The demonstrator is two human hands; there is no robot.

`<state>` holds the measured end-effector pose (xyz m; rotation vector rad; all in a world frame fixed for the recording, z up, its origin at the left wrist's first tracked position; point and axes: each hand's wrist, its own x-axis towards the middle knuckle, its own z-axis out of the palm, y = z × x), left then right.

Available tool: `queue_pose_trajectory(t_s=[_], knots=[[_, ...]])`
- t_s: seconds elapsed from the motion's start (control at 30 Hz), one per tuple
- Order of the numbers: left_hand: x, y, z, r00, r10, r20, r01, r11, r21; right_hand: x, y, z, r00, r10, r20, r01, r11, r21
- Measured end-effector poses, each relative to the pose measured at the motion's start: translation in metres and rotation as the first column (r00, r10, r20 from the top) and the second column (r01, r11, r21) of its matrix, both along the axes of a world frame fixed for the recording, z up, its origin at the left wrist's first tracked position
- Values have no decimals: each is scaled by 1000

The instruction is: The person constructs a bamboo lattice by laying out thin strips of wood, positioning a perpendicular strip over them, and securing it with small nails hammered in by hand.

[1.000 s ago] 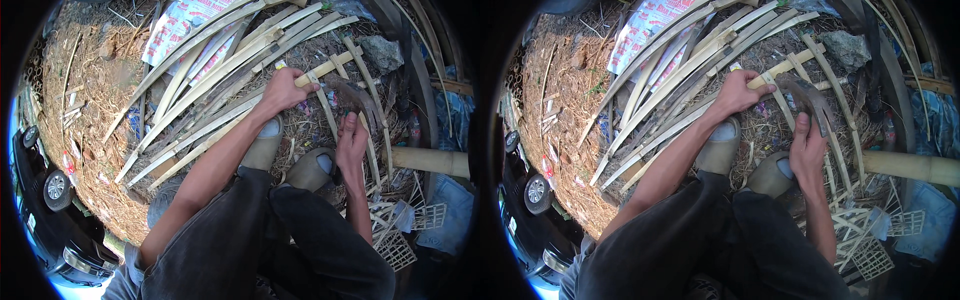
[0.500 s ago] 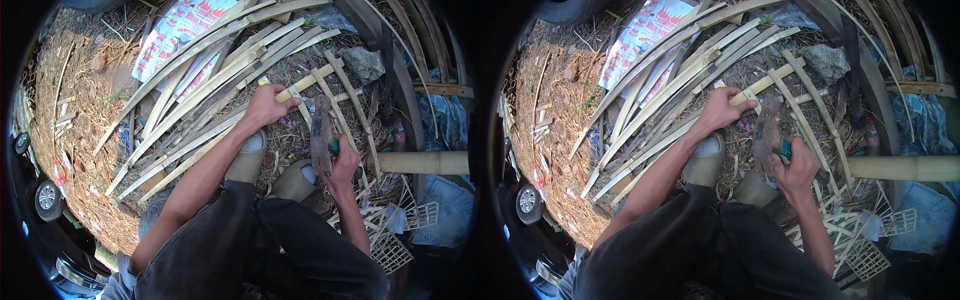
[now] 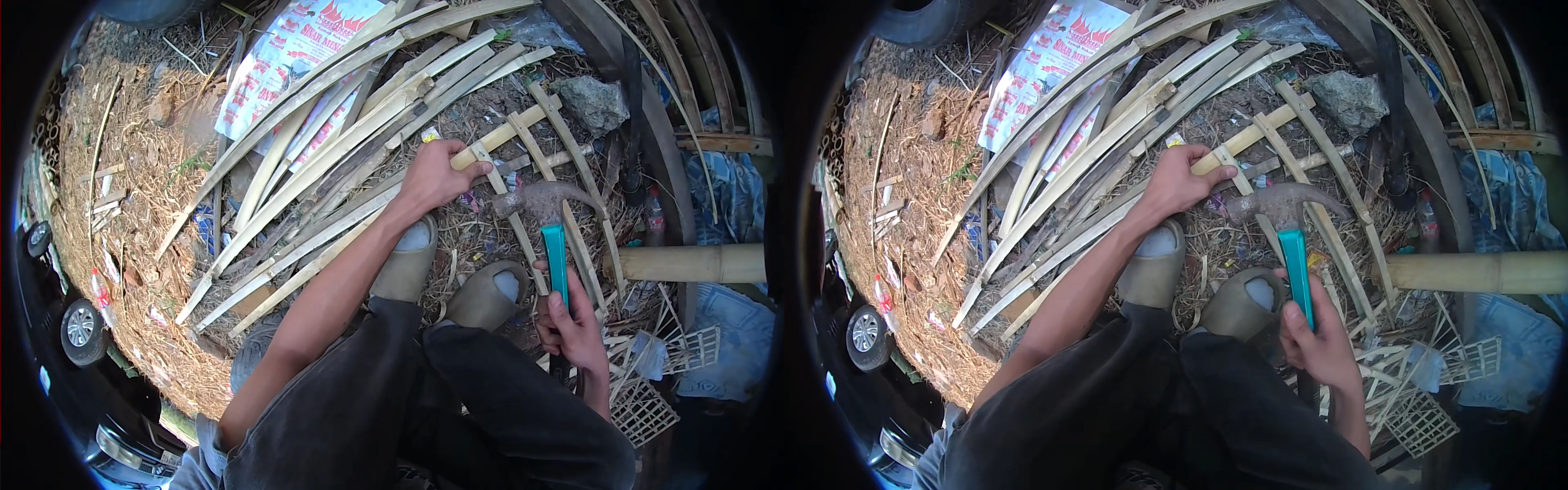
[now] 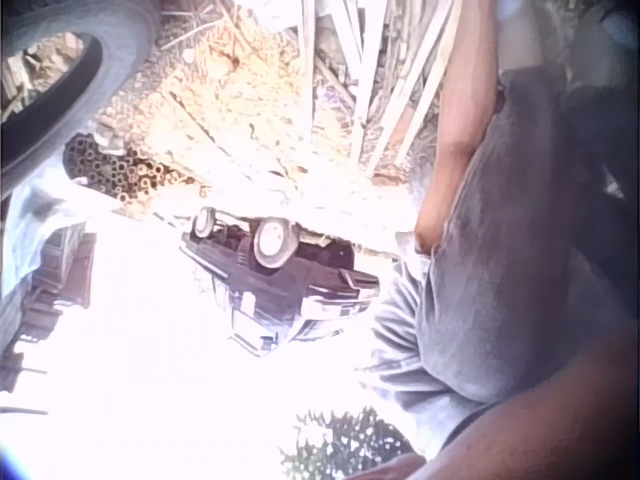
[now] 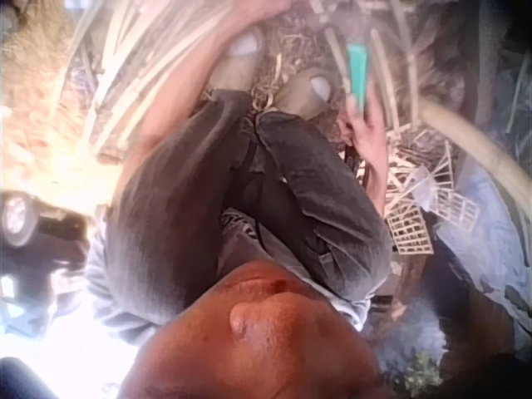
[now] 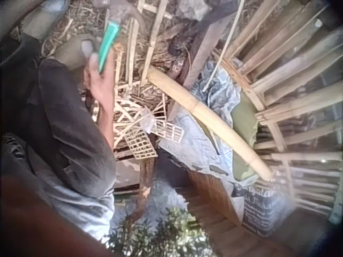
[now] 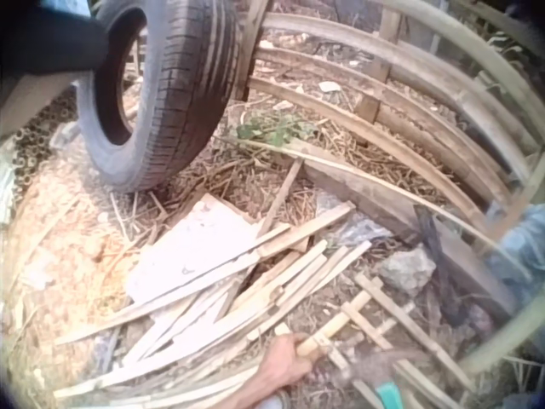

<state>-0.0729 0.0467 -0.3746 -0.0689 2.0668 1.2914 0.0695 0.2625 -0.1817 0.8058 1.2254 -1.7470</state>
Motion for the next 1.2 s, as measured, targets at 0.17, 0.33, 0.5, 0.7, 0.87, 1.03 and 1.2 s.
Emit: queue_pose_trajectory(t_s=[0.17, 0.33, 0.5, 0.7, 0.87, 1.03, 1.2], knots=[[-7, 16, 1, 999, -42, 10, 42, 999, 22, 36, -10, -38, 964, 117, -238, 18, 866, 499], [-4, 5, 1, 996, -11, 88, 12, 1000, -22, 24, -35, -78, 927, 227, -298, 22, 762, 648], [-4, 4, -3, 999, -33, -27, 33, 999, -7, -2, -45, -85, 874, 403, -270, -57, 637, 769], [-4, 9, 0, 1000, -20, 10, 21, 999, -33, 24, -29, -109, 751, 539, -382, -17, 594, 804], [-6, 4, -6, 1000, -12, -13, 12, 1000, -20, 21, -32, -123, 787, 453, -419, 35, 644, 764], [-1, 4, -11, 1000, -4, -6, 4, 1000, -12, 9, -33, -132, 766, 558, -319, -29, 526, 850], [-4, 6, -5, 998, -49, -29, 49, 999, 7, 22, -30, -118, 805, 357, -475, 114, 692, 713]])
